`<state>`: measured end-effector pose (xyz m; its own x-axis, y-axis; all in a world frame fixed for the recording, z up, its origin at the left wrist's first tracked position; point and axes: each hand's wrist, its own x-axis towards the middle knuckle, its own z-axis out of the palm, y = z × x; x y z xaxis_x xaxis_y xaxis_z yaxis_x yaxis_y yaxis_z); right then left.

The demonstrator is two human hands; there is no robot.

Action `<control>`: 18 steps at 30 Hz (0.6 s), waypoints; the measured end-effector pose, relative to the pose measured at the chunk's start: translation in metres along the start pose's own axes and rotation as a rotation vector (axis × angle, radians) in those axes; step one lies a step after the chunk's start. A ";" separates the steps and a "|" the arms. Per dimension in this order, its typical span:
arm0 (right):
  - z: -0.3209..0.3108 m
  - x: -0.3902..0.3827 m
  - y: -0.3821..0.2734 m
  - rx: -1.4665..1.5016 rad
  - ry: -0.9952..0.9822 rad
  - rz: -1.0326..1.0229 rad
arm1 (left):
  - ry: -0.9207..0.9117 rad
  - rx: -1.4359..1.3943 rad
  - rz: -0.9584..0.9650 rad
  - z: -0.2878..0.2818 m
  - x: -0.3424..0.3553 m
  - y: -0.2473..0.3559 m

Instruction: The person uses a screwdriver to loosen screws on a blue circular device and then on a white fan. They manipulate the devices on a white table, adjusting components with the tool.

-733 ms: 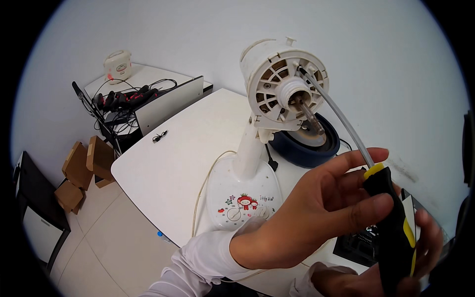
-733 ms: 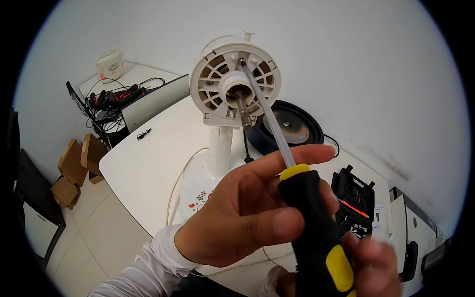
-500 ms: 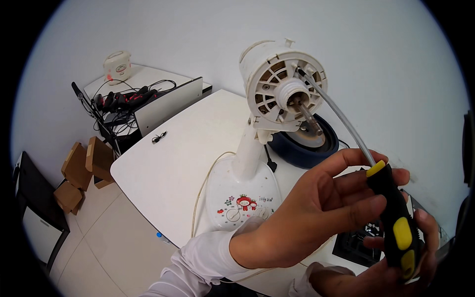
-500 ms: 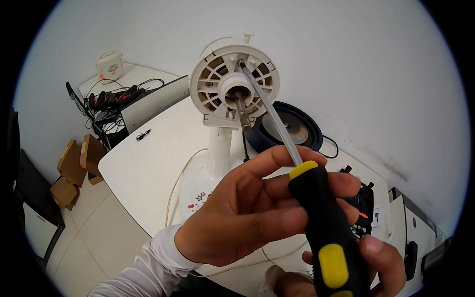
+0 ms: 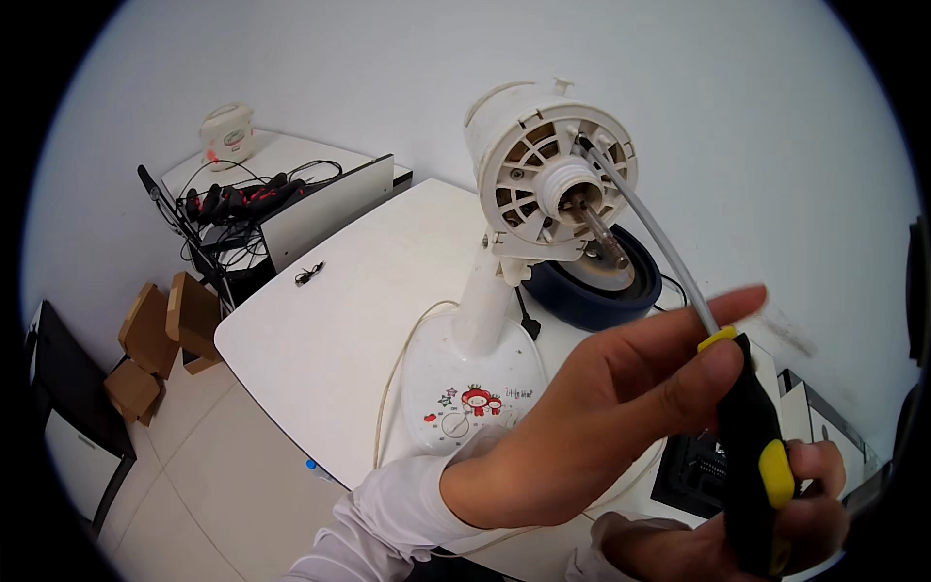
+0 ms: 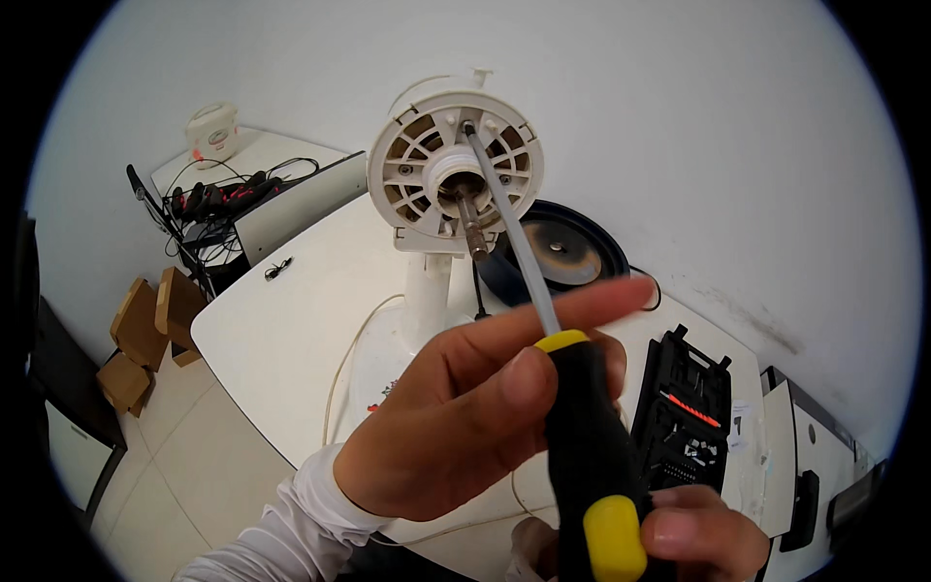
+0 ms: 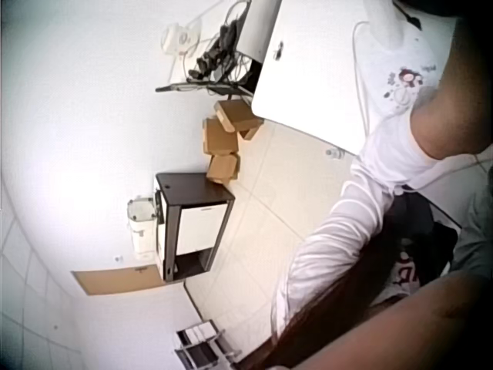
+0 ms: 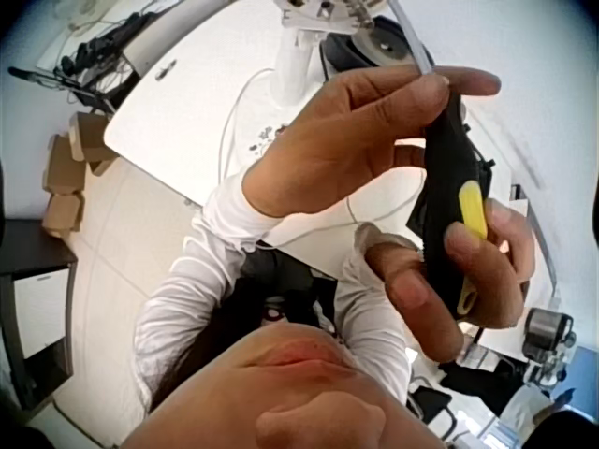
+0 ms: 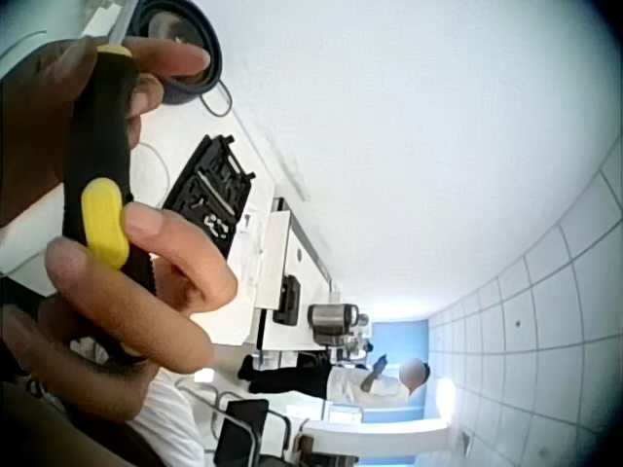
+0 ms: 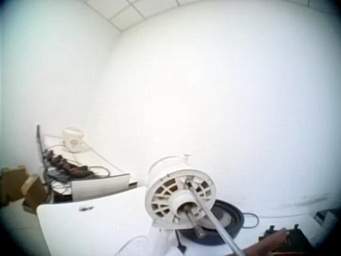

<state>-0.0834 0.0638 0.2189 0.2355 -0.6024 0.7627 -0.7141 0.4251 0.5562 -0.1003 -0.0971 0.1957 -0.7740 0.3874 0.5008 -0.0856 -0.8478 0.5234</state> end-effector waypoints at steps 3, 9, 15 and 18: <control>-0.005 0.006 -0.001 0.149 0.044 0.131 | 0.020 0.055 0.051 0.005 0.003 0.003; 0.024 0.015 -0.041 0.168 0.292 0.750 | -0.028 0.033 0.115 0.003 0.003 0.004; 0.004 0.002 -0.031 0.181 0.135 0.678 | -0.063 0.033 0.108 0.006 0.006 0.003; 0.008 0.001 -0.007 0.251 0.215 0.377 | -0.043 0.044 0.075 0.007 0.007 0.002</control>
<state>-0.0832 0.0549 0.2135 0.0425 -0.2739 0.9608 -0.9062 0.3944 0.1526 -0.1012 -0.0932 0.2050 -0.7492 0.3395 0.5687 -0.0001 -0.8587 0.5125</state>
